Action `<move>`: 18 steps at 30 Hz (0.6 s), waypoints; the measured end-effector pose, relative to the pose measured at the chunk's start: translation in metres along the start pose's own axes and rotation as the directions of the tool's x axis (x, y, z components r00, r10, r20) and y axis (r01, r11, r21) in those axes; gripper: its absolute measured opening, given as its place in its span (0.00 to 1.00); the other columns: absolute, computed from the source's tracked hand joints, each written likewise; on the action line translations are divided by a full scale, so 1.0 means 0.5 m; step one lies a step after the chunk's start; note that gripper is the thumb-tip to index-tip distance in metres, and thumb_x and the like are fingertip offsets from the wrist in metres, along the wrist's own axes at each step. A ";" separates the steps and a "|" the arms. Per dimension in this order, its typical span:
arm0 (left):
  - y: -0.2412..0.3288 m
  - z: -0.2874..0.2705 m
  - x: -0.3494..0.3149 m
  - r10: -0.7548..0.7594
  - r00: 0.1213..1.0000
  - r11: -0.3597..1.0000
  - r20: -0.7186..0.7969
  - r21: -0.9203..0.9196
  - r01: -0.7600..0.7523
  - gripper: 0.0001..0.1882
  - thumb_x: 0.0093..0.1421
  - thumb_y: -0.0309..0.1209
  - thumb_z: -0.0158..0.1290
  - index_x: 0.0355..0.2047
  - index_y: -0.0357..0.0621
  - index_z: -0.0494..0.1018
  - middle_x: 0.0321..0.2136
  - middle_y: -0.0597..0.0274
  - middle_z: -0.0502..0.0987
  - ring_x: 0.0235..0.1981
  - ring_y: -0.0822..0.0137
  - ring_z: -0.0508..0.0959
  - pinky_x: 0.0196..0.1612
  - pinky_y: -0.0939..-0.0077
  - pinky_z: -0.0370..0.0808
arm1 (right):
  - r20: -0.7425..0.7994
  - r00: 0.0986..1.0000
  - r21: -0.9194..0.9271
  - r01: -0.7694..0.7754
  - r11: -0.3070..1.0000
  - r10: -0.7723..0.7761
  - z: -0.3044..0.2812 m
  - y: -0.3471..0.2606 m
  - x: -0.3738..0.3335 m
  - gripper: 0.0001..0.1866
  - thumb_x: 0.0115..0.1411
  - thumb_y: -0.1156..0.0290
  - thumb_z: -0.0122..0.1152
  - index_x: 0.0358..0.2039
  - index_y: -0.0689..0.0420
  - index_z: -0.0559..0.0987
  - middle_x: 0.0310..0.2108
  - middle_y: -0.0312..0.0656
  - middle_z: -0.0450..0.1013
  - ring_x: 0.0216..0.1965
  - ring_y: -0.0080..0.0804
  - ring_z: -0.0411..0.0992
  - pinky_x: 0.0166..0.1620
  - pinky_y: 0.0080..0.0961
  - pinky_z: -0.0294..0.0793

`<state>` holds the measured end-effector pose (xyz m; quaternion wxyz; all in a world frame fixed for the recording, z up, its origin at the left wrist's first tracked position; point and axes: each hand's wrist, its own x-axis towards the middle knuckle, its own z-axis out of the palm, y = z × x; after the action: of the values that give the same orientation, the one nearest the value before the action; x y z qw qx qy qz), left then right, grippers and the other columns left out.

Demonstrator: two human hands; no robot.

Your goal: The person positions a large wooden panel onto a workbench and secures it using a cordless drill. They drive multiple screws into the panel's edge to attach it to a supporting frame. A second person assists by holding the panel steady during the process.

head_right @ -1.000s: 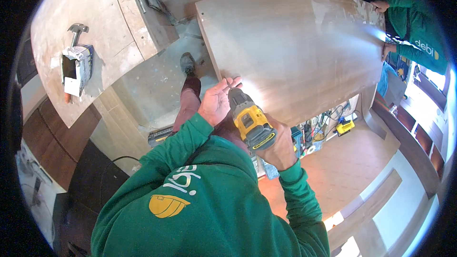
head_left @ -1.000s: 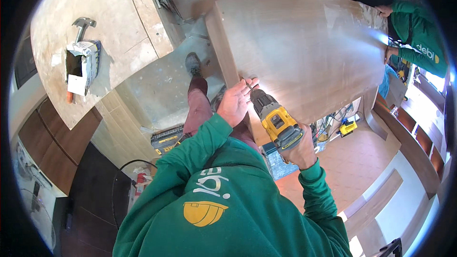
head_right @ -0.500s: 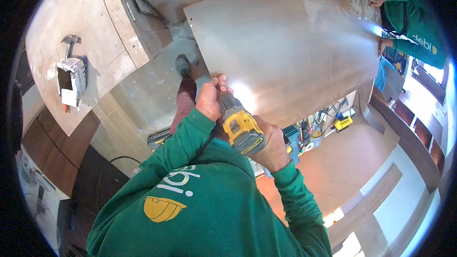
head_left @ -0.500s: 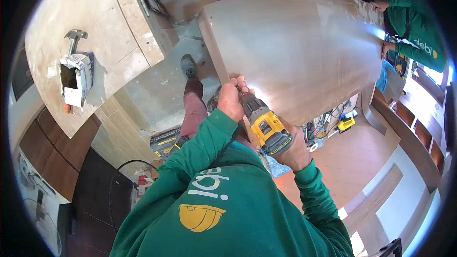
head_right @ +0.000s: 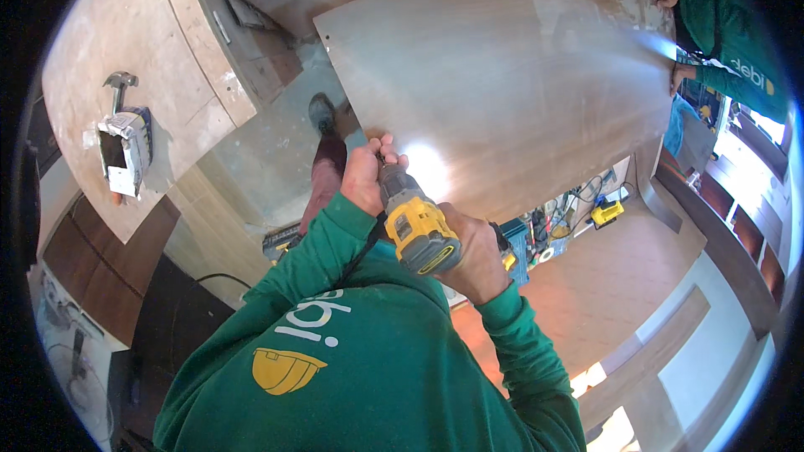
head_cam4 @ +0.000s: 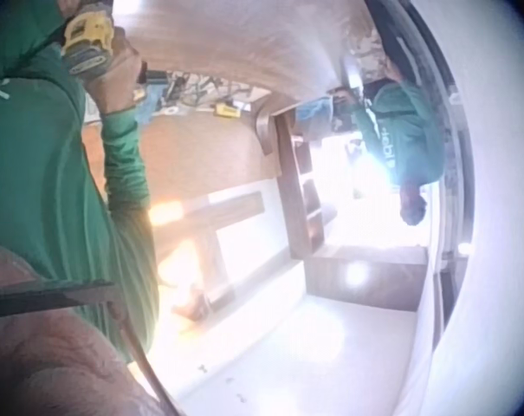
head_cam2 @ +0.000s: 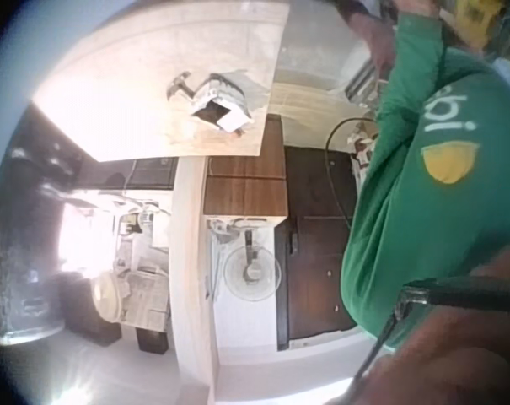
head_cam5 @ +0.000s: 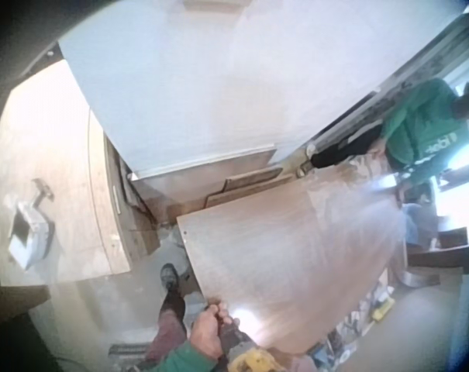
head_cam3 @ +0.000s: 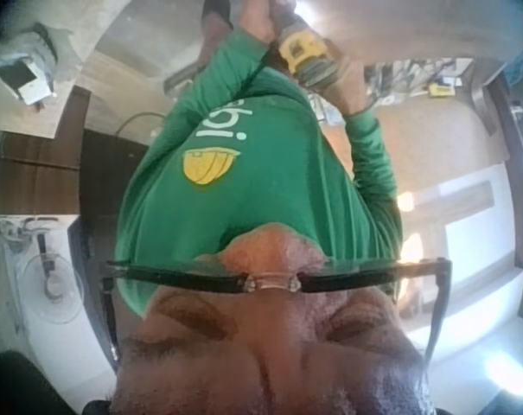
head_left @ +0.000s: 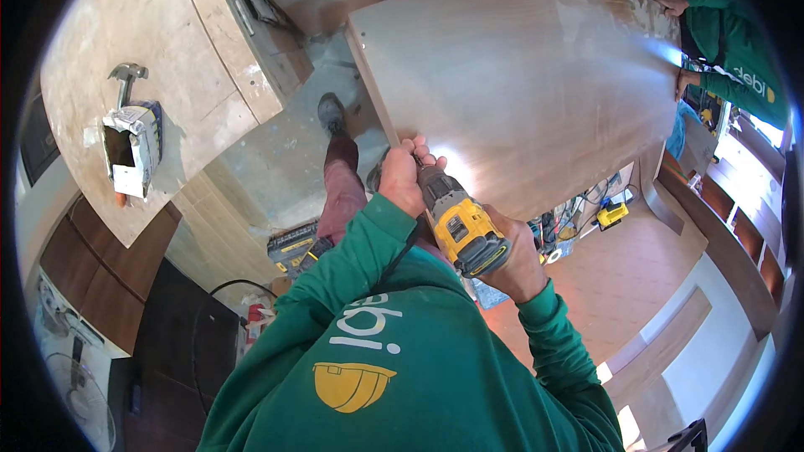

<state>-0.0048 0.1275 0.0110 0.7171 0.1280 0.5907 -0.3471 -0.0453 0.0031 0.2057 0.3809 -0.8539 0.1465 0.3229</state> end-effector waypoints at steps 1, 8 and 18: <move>0.000 -0.001 0.001 -0.003 1.000 1.000 -0.001 0.007 0.003 0.12 0.73 0.32 0.38 0.45 0.39 0.68 0.24 0.67 0.68 0.22 0.70 0.70 0.40 0.60 0.81 | 0.006 1.000 -0.005 -0.002 1.000 0.002 0.000 0.000 0.001 0.25 0.48 0.67 0.78 0.45 0.62 0.78 0.33 0.51 0.80 0.35 0.50 0.81 0.38 0.33 0.79; 0.004 0.015 -0.033 0.023 0.999 0.998 0.035 0.053 -0.025 0.12 0.74 0.35 0.39 0.43 0.41 0.69 0.22 0.65 0.71 0.24 0.68 0.73 0.40 0.68 0.79 | -0.009 1.000 -0.021 0.006 1.000 -0.006 0.001 0.003 0.009 0.28 0.42 0.63 0.82 0.41 0.57 0.77 0.31 0.51 0.80 0.34 0.52 0.80 0.36 0.36 0.80; -0.020 -0.121 0.022 0.660 0.707 0.363 0.254 0.716 -0.596 0.18 0.64 0.32 0.59 0.49 0.32 0.76 0.39 0.55 0.83 0.40 0.63 0.83 0.48 0.69 0.79 | 0.020 1.000 -0.031 0.016 0.999 -0.015 -0.006 0.005 0.011 0.23 0.48 0.68 0.77 0.44 0.60 0.79 0.32 0.52 0.80 0.35 0.51 0.81 0.37 0.33 0.79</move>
<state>-0.0563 0.1522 -0.0135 0.6477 0.6423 0.3215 -0.2542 -0.0410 -0.0007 0.2019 0.3717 -0.8576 0.1310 0.3306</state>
